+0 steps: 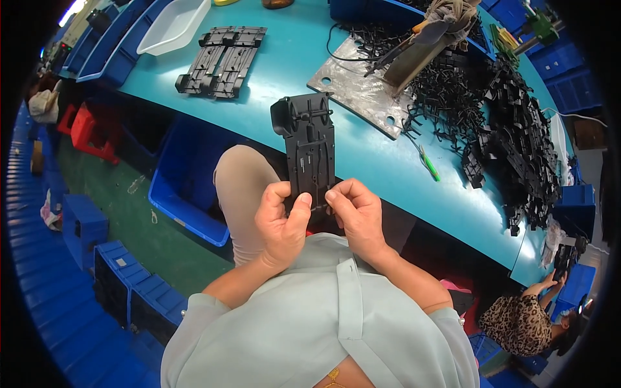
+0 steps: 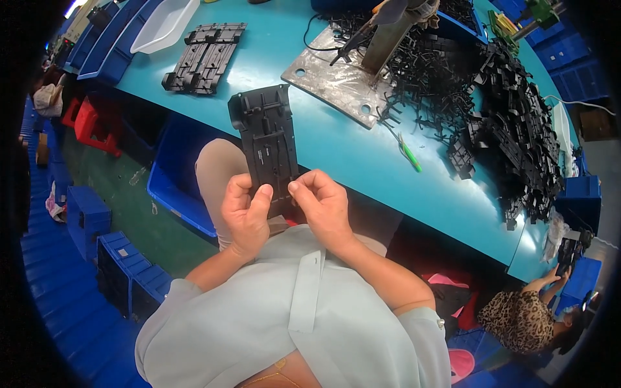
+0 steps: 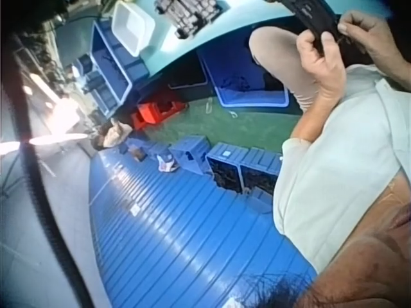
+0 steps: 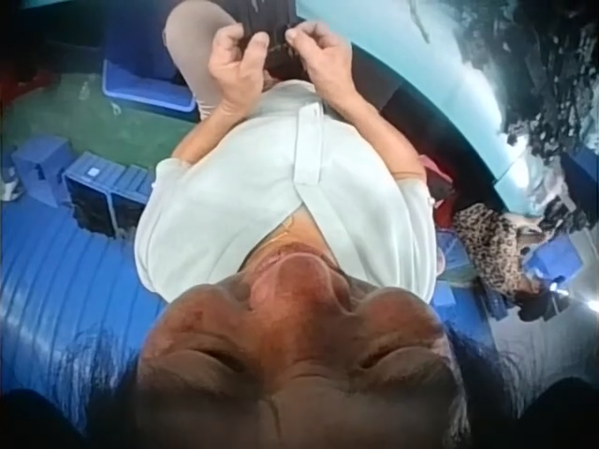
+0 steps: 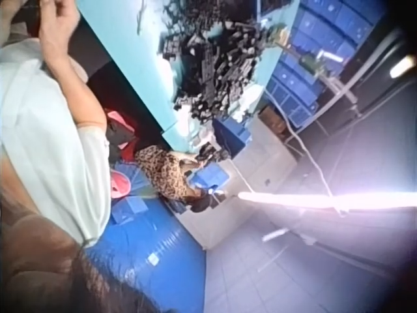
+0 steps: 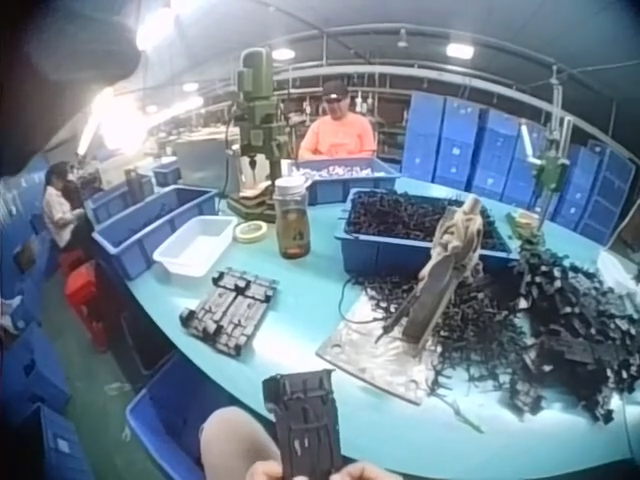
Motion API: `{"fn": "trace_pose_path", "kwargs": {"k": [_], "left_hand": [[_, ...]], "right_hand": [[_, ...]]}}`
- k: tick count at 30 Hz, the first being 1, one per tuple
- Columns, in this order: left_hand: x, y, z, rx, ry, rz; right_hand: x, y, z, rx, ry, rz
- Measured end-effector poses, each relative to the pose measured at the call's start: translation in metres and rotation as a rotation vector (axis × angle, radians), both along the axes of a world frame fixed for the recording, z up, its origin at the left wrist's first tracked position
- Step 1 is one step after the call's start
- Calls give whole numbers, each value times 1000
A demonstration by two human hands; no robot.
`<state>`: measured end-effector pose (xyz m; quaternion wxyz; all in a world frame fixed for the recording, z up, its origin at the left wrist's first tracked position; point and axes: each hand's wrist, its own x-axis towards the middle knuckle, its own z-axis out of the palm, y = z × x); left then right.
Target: Assembling plastic components and chassis for toy cars at a factory workstation.
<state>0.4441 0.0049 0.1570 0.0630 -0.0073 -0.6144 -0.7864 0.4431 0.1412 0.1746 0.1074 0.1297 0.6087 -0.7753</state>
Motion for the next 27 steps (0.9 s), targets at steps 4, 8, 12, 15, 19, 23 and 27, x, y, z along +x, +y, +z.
{"fn": "trace_pose_path", "kwargs": {"k": [4,8,12,15,19,23,27], "left_hand": [[0,-1,-1,-28,50,-2],[0,1,2,-40,67,17],[2,-1,-3,-309,229,52],[3,-2,-4,-377,270,62],[1,-1,-4,-251,173,57],[4,1,3,-35,47,15],[1,2,7,74,9,-42]], "right_hand": [[0,-1,-1,-18,24,-14],[0,-4,-5,5,27,-26],[1,-6,-11,53,141,-64],[2,-6,-15,84,179,-71],[-3,1,-3,-105,-43,6],[0,-2,-2,-168,-85,-18],[0,-3,3,-106,-50,-88]]}}
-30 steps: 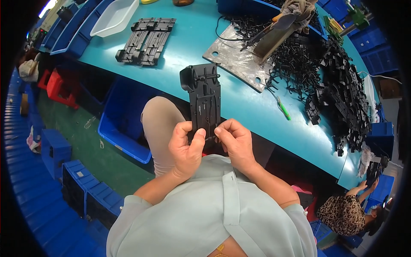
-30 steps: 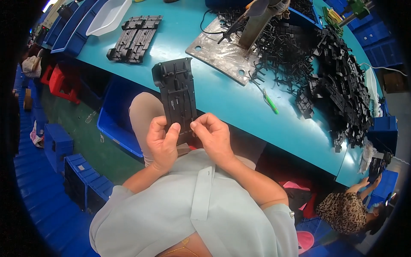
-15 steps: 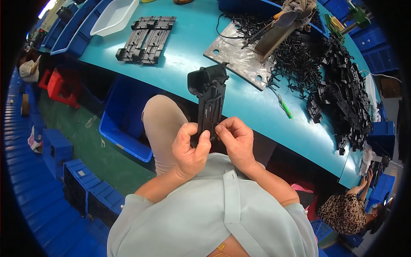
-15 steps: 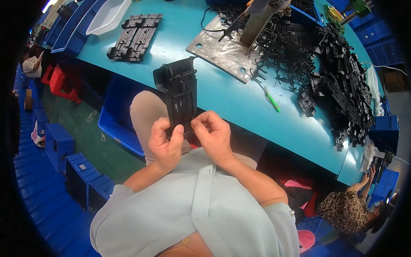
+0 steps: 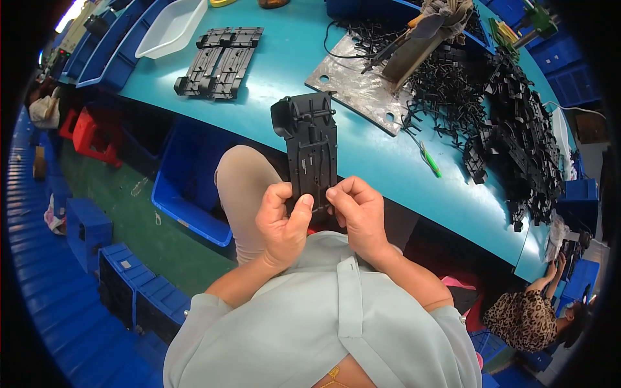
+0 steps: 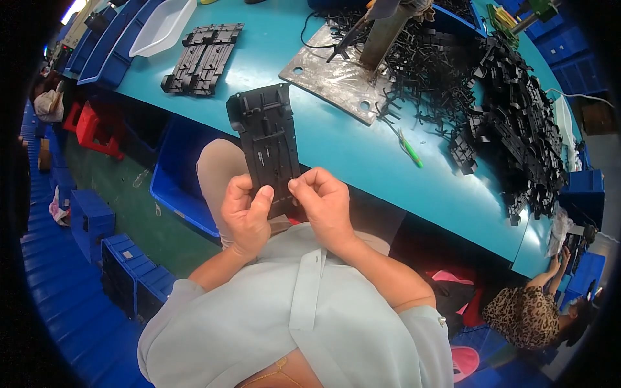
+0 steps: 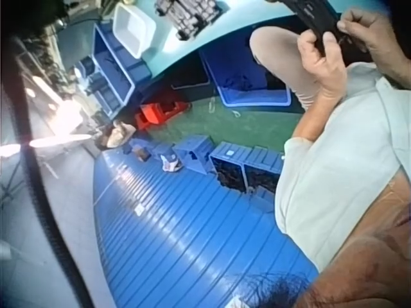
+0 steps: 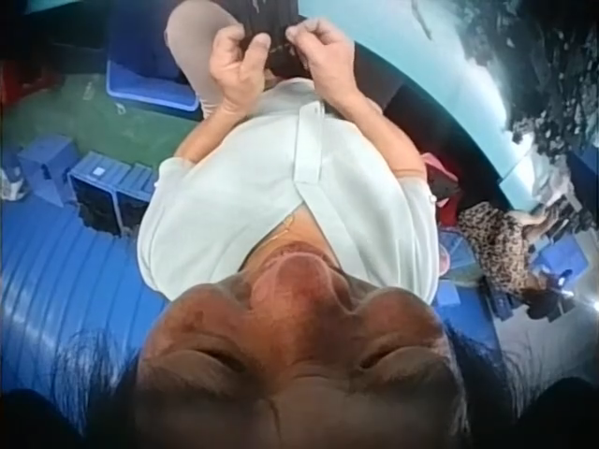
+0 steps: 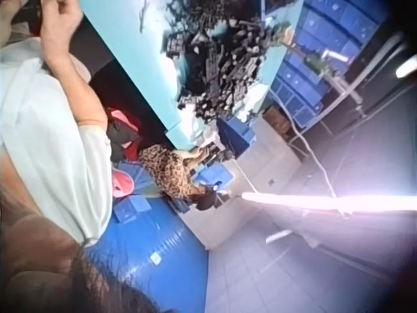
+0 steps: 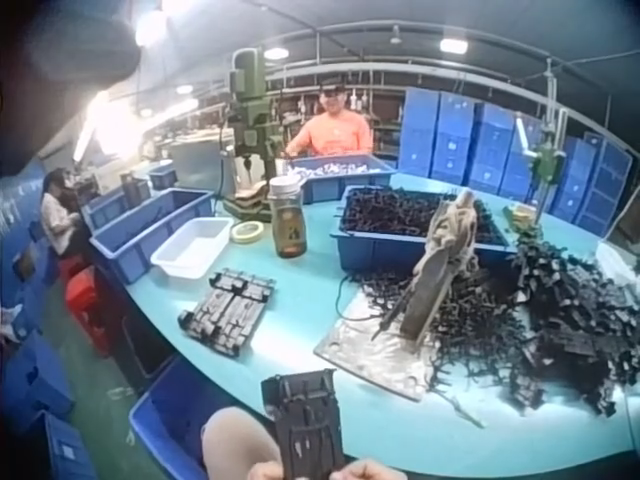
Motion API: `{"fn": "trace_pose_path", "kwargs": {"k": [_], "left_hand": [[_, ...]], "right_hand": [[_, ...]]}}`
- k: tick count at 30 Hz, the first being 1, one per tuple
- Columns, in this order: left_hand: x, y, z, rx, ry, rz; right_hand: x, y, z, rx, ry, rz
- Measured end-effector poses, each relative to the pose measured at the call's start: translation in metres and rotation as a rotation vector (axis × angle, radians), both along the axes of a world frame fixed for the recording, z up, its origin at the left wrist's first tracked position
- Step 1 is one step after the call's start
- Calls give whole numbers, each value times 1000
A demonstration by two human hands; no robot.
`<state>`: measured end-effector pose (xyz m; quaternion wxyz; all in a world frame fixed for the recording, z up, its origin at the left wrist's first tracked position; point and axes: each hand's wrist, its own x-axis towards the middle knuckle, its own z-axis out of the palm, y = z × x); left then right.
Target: Assembling plastic components and chassis for toy cars at a factory workstation.
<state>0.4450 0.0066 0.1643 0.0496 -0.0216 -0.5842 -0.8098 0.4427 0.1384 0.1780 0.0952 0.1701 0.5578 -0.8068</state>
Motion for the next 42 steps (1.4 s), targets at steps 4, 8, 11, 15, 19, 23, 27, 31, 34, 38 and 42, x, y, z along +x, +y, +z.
{"fn": "trace_pose_path", "kwargs": {"k": [4,8,11,15,19,23,27,31,34,38,42], "left_hand": [[-5,-8,-4,26,-42,-15],[-11,-6,2,213,-174,-93],[-15,-7,5,288,-305,-168],[-17,-9,7,298,-418,-217],[-19,-6,10,247,-414,-230],[-22,-8,13,263,-443,-263],[-23,-8,13,318,-516,-276],[-21,-7,10,210,-389,-217],[-20,-10,12,104,-329,-182],[-22,-13,19,-79,-170,-46],[-31,-19,22,-531,99,137]], "right_hand": [[-4,-1,-3,333,179,-58],[-5,7,1,357,319,62],[-3,11,-3,340,297,82],[0,8,-1,281,236,58],[2,6,0,413,339,56],[4,5,1,405,336,49],[4,4,0,389,331,36],[5,5,-5,310,254,41],[2,4,-10,284,280,70],[-4,3,-10,274,285,37],[-2,6,-1,438,411,25]]}}
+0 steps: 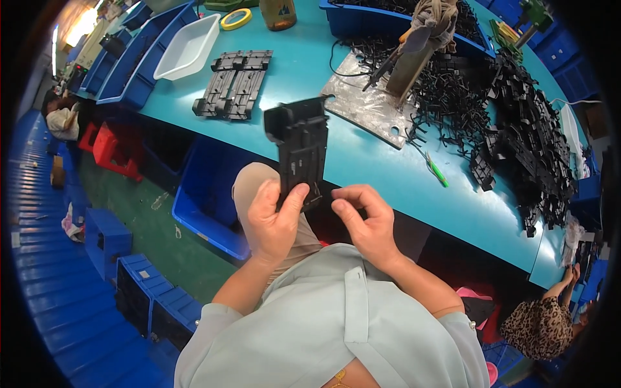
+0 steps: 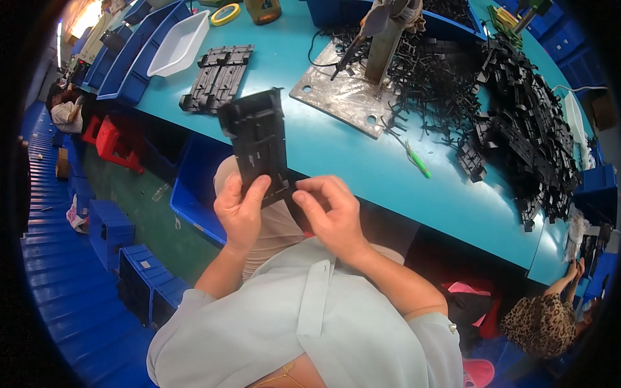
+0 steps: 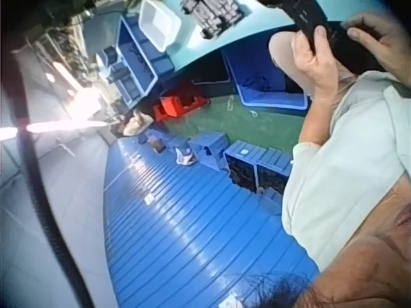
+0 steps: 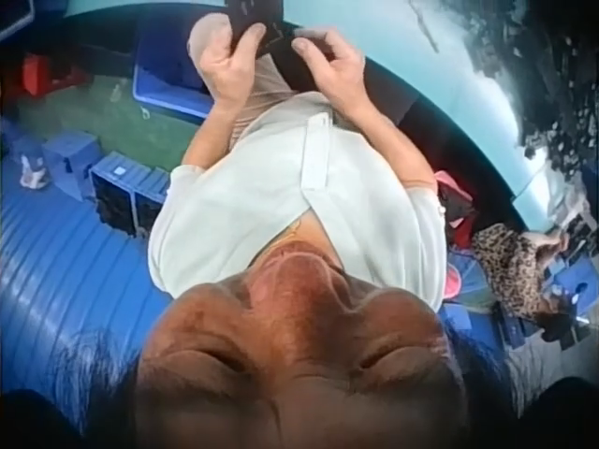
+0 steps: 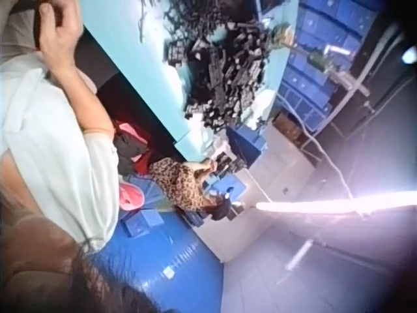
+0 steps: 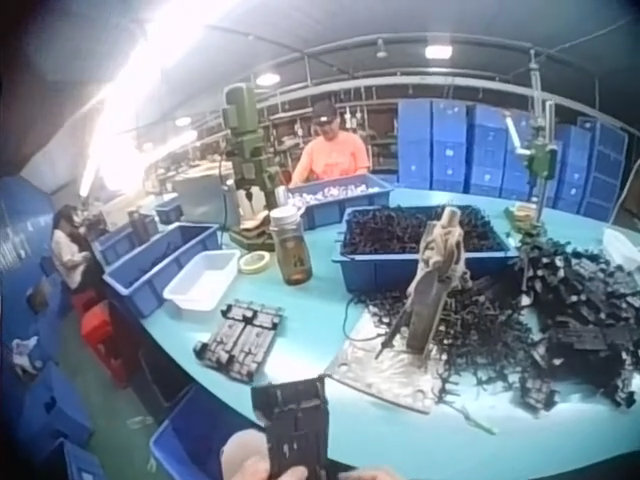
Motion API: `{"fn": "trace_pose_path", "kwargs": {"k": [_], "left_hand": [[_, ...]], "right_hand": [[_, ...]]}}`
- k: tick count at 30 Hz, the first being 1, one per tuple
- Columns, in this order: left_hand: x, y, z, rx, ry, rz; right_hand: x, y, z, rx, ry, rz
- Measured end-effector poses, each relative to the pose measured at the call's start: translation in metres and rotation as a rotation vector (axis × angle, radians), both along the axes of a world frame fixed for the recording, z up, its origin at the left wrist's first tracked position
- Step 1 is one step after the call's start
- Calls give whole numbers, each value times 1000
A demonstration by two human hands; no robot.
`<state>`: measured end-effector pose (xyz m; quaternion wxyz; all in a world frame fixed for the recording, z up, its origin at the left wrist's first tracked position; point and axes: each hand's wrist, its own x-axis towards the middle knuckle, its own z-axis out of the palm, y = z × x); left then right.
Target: Assembling plastic components and chassis for toy cars at a factory workstation.
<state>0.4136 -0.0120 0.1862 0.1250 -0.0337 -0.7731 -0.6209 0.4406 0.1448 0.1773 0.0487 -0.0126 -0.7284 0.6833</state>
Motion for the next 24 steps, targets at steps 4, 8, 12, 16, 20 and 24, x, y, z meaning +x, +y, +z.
{"fn": "trace_pose_path", "kwargs": {"k": [4,8,12,16,20,24], "left_hand": [[-8,14,2,-352,502,-55],[-11,19,-2,-479,710,-254],[-17,27,2,-564,785,-351],[-35,35,21,-468,535,-620],[-62,40,10,-370,462,-395],[-81,41,5,83,-223,-458]], "right_hand": [[-1,-2,10,200,227,10],[12,-3,8,-537,-66,-11],[17,3,9,-601,-117,-104],[12,23,-6,-913,-343,-160],[-5,29,-12,-864,-213,-201],[-20,38,-14,-807,-230,-198]]}}
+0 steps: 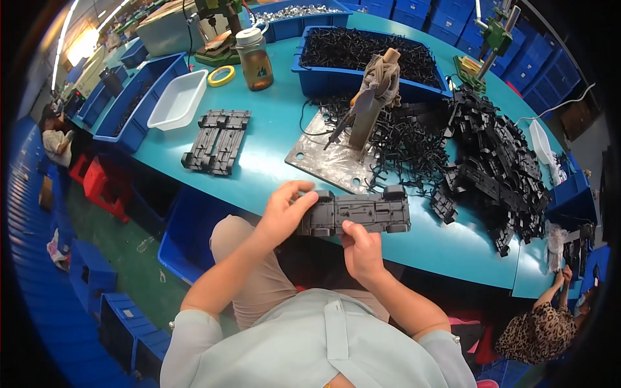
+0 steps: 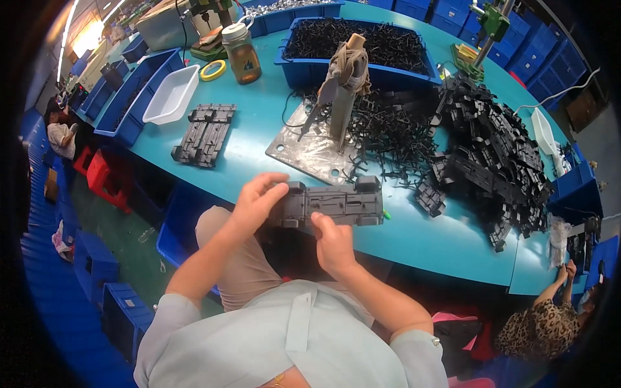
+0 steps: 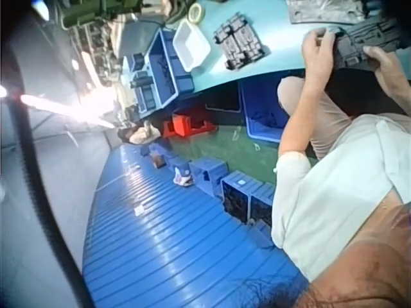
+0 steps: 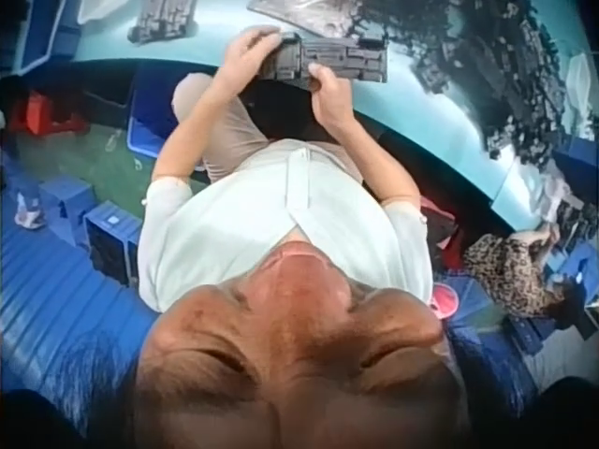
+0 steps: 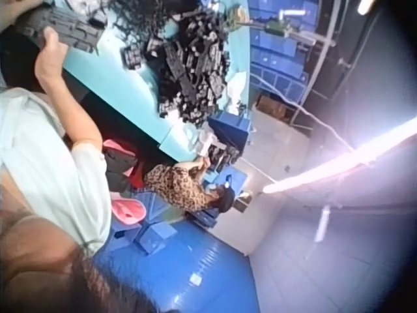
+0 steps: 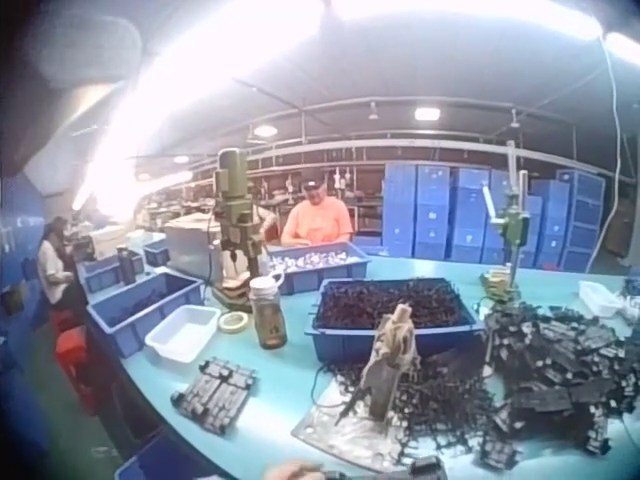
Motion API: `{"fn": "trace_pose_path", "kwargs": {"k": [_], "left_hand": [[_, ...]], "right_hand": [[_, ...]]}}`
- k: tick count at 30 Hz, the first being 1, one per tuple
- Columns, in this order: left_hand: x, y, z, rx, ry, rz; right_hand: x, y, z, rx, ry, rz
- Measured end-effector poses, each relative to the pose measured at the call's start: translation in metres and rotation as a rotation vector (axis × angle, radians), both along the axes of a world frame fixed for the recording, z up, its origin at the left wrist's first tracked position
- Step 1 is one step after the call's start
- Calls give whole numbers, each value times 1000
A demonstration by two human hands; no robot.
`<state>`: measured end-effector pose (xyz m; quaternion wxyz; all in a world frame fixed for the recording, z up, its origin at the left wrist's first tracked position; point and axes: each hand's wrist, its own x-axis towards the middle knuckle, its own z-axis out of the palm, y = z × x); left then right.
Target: Assembling plastic components and chassis for toy cars at a factory workstation.
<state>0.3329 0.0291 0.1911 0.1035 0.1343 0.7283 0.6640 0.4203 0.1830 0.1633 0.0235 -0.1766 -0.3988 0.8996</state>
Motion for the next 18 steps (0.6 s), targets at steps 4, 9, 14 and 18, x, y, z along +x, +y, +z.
{"fn": "trace_pose_path", "kwargs": {"k": [4,9,14,18], "left_hand": [[-15,-3,-13,414,-627,-67],[-26,-7,-17,499,-648,-20],[-46,-8,-30,473,-640,-25],[-65,-2,-34,497,-759,-94]], "right_hand": [[-16,0,-1,-41,43,17],[-31,1,1,-3,6,93],[-45,1,-2,-67,-3,127],[-57,-3,-2,-53,33,97]]}}
